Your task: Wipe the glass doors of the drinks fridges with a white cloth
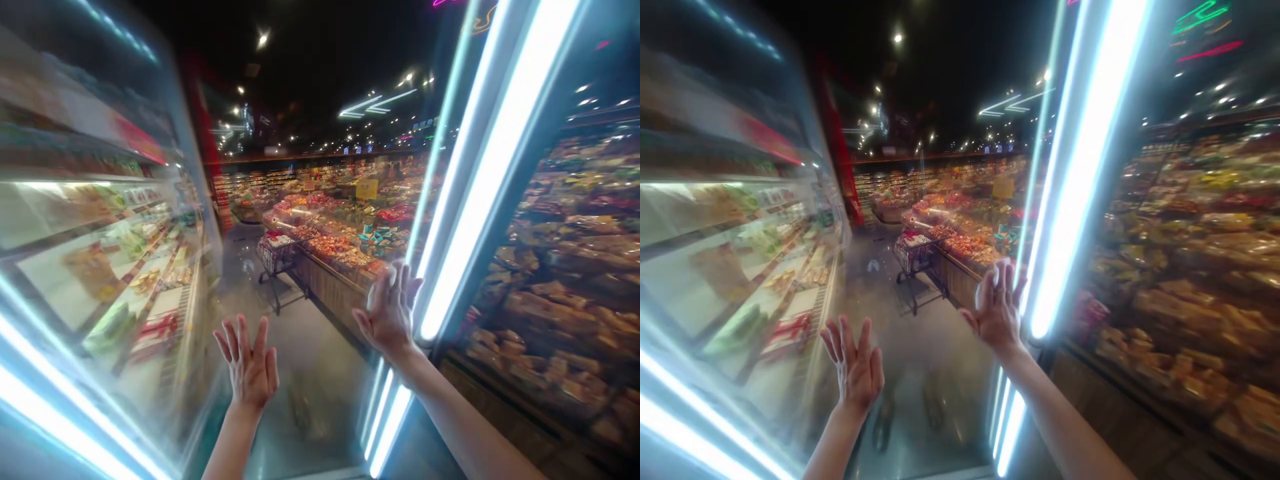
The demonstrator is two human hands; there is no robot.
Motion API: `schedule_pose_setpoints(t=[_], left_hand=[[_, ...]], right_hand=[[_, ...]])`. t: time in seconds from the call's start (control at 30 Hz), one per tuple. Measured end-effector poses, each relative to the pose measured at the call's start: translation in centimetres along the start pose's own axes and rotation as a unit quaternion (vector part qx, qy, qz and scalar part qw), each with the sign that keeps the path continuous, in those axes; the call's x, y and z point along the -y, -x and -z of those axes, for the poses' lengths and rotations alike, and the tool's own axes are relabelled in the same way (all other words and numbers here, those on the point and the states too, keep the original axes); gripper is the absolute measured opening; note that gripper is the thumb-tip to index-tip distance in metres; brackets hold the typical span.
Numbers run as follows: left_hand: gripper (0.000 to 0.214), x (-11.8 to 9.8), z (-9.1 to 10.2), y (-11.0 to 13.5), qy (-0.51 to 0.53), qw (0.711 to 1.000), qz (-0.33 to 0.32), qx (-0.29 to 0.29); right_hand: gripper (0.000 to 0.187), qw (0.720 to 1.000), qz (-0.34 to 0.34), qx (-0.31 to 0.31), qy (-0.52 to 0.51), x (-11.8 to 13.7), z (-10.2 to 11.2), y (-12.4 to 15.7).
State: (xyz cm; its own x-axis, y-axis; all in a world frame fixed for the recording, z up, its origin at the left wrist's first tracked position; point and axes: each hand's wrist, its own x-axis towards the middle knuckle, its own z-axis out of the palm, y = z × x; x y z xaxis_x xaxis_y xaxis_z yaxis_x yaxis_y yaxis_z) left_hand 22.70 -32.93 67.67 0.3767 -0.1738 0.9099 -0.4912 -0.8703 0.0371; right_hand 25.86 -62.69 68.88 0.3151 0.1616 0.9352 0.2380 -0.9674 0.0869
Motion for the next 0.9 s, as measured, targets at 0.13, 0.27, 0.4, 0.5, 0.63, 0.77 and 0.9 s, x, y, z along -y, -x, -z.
schedule_pose_setpoints(t=[0.13,0.27,0.4,0.5,0.63,0.77,0.9], left_hand=[[0.085,-1.0,-0.6,-0.3,-0.012,1.000,0.008,0.006],[0.085,-0.6,-0.5,-0.4,-0.024,0.999,0.020,0.021],[0.085,0.2,0.2,-0.2,-0.031,0.999,0.028,0.012],[0.084,0.9,0.9,0.4,-0.035,0.999,0.029,0.006],[0.086,3.4,2.5,0.6,-0.042,0.998,0.041,0.011],[0.087,8.2,5.0,-0.8,-0.060,0.998,0.022,-0.007],[0.085,13.6,8.4,-2.8,-0.069,0.997,0.022,-0.028]], right_hand=[[0.095,0.999,-0.023,0.003,-0.028,0.3,-0.1,0.8],[0.094,0.999,0.009,0.034,-0.039,1.3,0.6,0.7],[0.093,0.998,-0.043,-0.024,-0.037,0.9,1.5,-5.2],[0.097,0.998,0.041,-0.013,-0.048,3.3,1.0,-6.0],[0.089,0.955,0.280,0.073,-0.062,7.7,-0.4,-3.7],[0.092,0.967,0.245,0.048,-0.051,9.2,0.2,-11.4],[0.102,0.982,0.163,0.003,-0.092,13.6,0.2,-18.8]])
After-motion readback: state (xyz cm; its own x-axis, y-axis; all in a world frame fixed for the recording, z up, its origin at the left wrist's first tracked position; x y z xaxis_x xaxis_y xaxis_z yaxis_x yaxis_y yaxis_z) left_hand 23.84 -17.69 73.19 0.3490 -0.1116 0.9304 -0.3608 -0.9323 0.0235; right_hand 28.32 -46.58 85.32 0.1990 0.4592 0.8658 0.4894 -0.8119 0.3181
